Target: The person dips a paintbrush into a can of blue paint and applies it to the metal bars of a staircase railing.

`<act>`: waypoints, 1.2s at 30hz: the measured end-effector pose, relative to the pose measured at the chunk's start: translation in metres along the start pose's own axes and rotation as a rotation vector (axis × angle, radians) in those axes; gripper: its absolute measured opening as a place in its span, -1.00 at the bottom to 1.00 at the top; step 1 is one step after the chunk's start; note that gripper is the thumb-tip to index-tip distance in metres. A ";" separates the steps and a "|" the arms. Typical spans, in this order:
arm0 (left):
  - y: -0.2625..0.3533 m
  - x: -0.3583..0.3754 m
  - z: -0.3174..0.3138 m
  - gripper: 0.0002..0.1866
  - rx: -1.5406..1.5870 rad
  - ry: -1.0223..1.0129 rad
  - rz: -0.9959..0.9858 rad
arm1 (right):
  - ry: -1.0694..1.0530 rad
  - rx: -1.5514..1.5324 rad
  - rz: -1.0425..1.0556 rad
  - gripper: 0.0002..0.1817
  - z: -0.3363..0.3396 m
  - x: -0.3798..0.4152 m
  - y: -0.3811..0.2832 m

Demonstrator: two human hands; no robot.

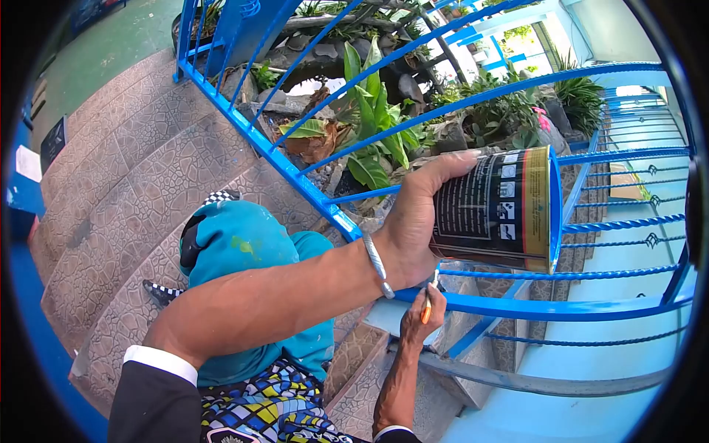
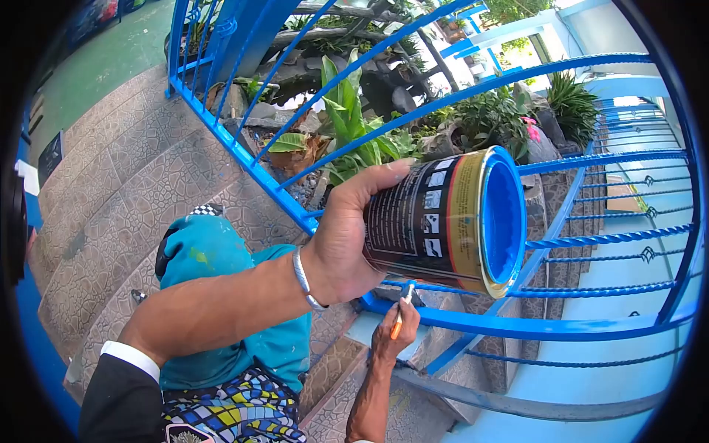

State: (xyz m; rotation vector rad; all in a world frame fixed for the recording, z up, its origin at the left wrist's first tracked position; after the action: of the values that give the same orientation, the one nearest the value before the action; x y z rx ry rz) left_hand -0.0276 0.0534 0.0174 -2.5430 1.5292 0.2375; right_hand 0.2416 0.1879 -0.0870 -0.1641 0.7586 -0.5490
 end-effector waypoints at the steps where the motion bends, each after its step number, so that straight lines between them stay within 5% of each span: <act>1: 0.000 -0.001 0.000 -0.64 0.005 0.000 -0.004 | 0.035 0.007 0.009 -0.83 0.002 -0.001 -0.008; 7: -0.002 -0.002 -0.004 -0.63 0.043 -0.027 0.011 | -0.254 0.088 -0.026 -0.76 -0.029 0.011 0.006; 13: -0.006 -0.002 0.000 -0.59 0.019 0.005 0.031 | -0.001 0.047 0.119 -0.76 -0.011 0.000 -0.041; 20: -0.003 -0.001 -0.002 -0.55 -0.004 -0.005 0.009 | -0.298 0.051 -0.091 -0.42 -0.069 0.065 0.032; 23: 0.000 -0.001 -0.005 -0.54 0.000 -0.004 0.008 | -0.240 -0.015 -0.035 -0.37 -0.063 0.054 0.007; 27: -0.002 0.000 -0.007 -0.54 -0.006 -0.011 0.013 | -0.209 0.128 0.054 -0.58 -0.047 0.011 -0.025; 33: 0.000 0.001 -0.007 -0.54 0.018 -0.011 0.026 | -0.333 0.083 -0.042 -0.47 -0.061 0.027 -0.010; 36: 0.001 0.001 -0.007 -0.54 0.032 -0.020 0.029 | -0.226 -0.004 -0.019 -0.44 -0.051 0.007 -0.028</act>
State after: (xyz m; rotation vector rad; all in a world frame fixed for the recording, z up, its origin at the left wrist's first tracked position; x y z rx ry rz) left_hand -0.0273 0.0509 0.0240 -2.4880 1.5517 0.2395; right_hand 0.1990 0.1633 -0.1190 -0.2335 0.5392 -0.5365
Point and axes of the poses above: each hand's wrist, its own x-axis away from the middle knuckle, its own z-axis out of the back of the hand, y = z × x, the point moved 7 cm from there along -x, towards the middle knuckle, and after that the axes turned 9 degrees about -x, right-handed, at the moved point
